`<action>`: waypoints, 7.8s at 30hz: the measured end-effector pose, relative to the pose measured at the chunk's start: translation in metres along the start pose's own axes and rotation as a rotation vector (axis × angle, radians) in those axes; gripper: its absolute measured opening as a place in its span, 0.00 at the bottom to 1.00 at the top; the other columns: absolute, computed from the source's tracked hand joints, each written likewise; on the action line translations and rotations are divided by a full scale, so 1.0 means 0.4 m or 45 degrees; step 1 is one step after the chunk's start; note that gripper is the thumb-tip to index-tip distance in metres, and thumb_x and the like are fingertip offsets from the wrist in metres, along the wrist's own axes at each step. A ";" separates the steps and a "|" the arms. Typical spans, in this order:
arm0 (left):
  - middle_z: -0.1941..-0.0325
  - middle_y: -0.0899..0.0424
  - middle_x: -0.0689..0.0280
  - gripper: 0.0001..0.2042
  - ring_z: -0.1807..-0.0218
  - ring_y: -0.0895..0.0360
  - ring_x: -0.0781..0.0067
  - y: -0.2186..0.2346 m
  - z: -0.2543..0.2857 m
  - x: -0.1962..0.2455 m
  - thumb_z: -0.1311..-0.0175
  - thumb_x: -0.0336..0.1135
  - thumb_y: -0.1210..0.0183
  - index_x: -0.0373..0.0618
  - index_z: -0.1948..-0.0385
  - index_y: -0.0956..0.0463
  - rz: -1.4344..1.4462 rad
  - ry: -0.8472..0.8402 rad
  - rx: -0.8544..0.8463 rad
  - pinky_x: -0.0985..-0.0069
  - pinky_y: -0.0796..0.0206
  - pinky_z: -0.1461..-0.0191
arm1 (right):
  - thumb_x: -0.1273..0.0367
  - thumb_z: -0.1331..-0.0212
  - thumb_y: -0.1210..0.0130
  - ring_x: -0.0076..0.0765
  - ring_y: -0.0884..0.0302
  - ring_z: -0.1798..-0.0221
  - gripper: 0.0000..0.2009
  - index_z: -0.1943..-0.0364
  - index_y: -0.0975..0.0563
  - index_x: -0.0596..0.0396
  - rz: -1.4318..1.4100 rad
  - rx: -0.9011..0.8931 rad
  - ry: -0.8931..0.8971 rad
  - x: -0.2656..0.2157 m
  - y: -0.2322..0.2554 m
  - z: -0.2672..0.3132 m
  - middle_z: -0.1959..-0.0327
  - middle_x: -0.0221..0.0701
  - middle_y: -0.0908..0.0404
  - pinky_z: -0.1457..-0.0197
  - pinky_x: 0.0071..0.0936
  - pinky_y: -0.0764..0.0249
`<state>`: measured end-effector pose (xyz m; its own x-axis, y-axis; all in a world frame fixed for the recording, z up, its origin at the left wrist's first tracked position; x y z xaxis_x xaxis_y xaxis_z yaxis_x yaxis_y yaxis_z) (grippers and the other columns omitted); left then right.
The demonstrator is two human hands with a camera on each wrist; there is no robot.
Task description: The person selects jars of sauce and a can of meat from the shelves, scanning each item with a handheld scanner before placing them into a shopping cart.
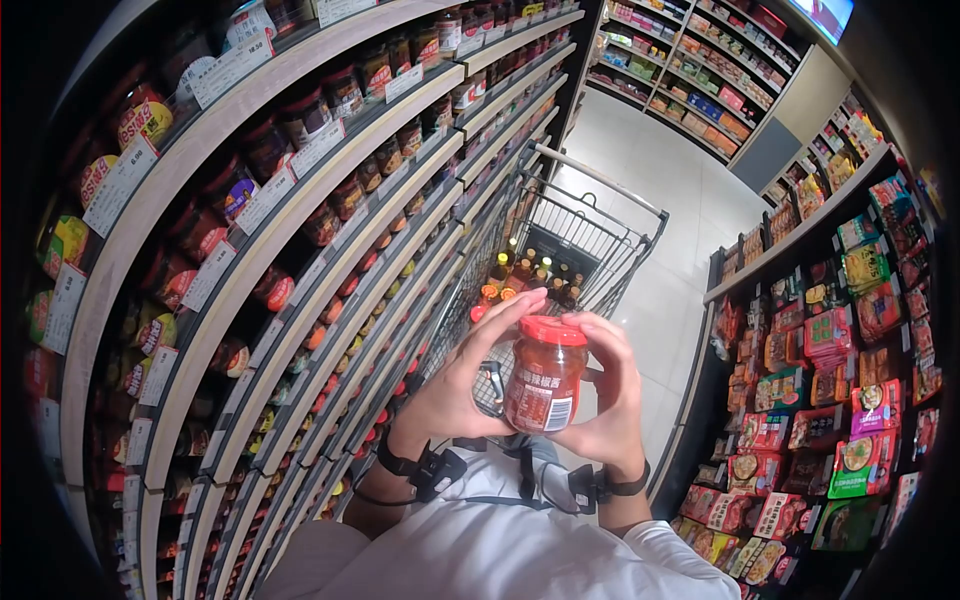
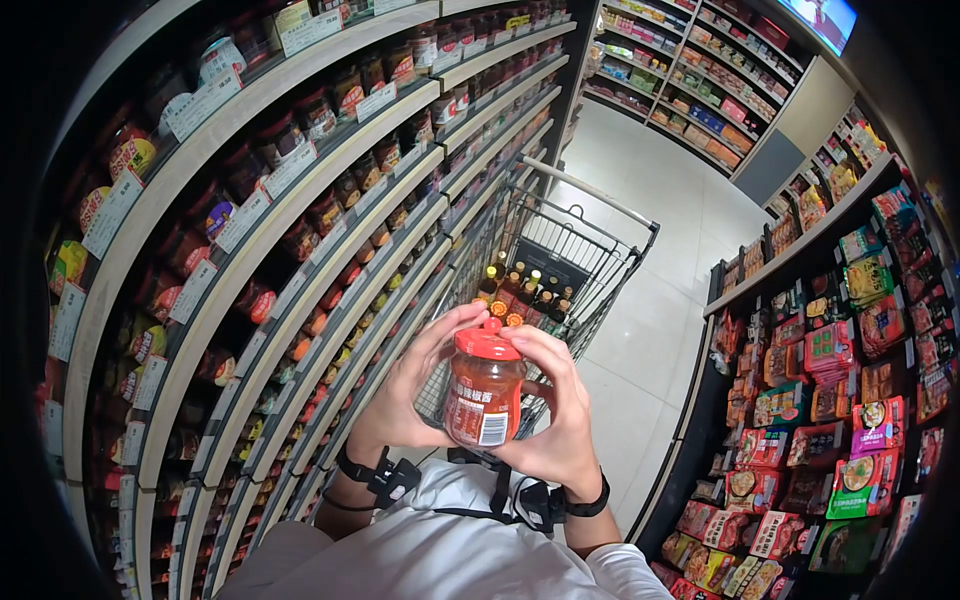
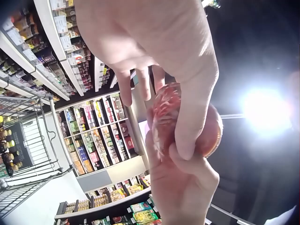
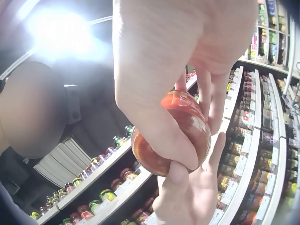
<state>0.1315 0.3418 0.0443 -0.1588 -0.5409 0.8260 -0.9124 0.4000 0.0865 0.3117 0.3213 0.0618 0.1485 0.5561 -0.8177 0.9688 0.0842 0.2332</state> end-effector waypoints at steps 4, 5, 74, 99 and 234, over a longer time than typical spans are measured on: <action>0.27 0.34 0.51 0.54 0.25 0.38 0.52 0.007 0.012 -0.016 0.64 0.28 0.21 0.40 0.28 0.44 0.022 0.046 -0.043 0.60 0.43 0.24 | 0.73 0.65 0.21 0.45 0.31 0.30 0.45 0.35 0.34 0.53 -0.113 -0.024 0.012 0.007 -0.006 0.000 0.33 0.44 0.32 0.45 0.34 0.17; 0.29 0.32 0.51 0.53 0.26 0.36 0.51 0.010 0.010 -0.011 0.64 0.29 0.21 0.40 0.29 0.43 -0.046 -0.006 -0.020 0.59 0.42 0.24 | 0.73 0.65 0.21 0.45 0.32 0.29 0.46 0.35 0.34 0.53 -0.137 -0.033 0.020 0.010 -0.007 0.001 0.32 0.44 0.33 0.44 0.34 0.17; 0.62 0.13 0.69 0.05 0.50 0.21 0.64 -0.087 0.807 -0.905 0.40 0.39 0.39 0.58 0.66 0.16 -1.111 1.217 -0.287 0.53 0.52 0.31 | 0.46 0.33 0.45 0.16 0.41 0.89 0.25 0.59 0.17 0.57 -0.384 -0.001 -1.601 0.920 -0.021 0.153 0.86 0.19 0.31 0.86 0.19 0.48; 0.56 0.14 0.69 0.12 0.42 0.27 0.63 -0.036 0.805 -0.849 0.45 0.48 0.31 0.58 0.63 0.18 -0.740 1.131 -0.493 0.52 0.58 0.26 | 0.56 0.31 0.42 0.13 0.25 0.63 0.18 0.51 0.16 0.56 -0.299 -0.022 -1.432 0.729 -0.009 0.106 0.62 0.20 0.18 0.59 0.17 0.27; 0.20 0.68 0.36 0.34 0.37 0.24 0.41 -0.286 0.806 -1.103 0.40 0.55 0.39 0.59 0.31 0.33 -0.763 1.837 -0.143 0.66 0.38 0.28 | 0.60 0.45 0.36 0.60 0.17 0.54 0.30 0.38 0.32 0.54 1.156 -0.509 -1.063 1.409 0.520 0.146 0.19 0.36 0.87 0.50 0.46 0.20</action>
<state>0.1844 0.2959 -0.5096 0.7446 0.4769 0.4669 -0.6658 0.4811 0.5703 0.6085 0.6041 -0.3813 0.9356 -0.1241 -0.3307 0.3525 0.2712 0.8957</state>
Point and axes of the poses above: each hand's wrist, its own z-axis away from the middle knuckle, its own y-axis out of the back of the hand, x = y × z, the point moved 3 cm from there along -z, towards the middle knuckle
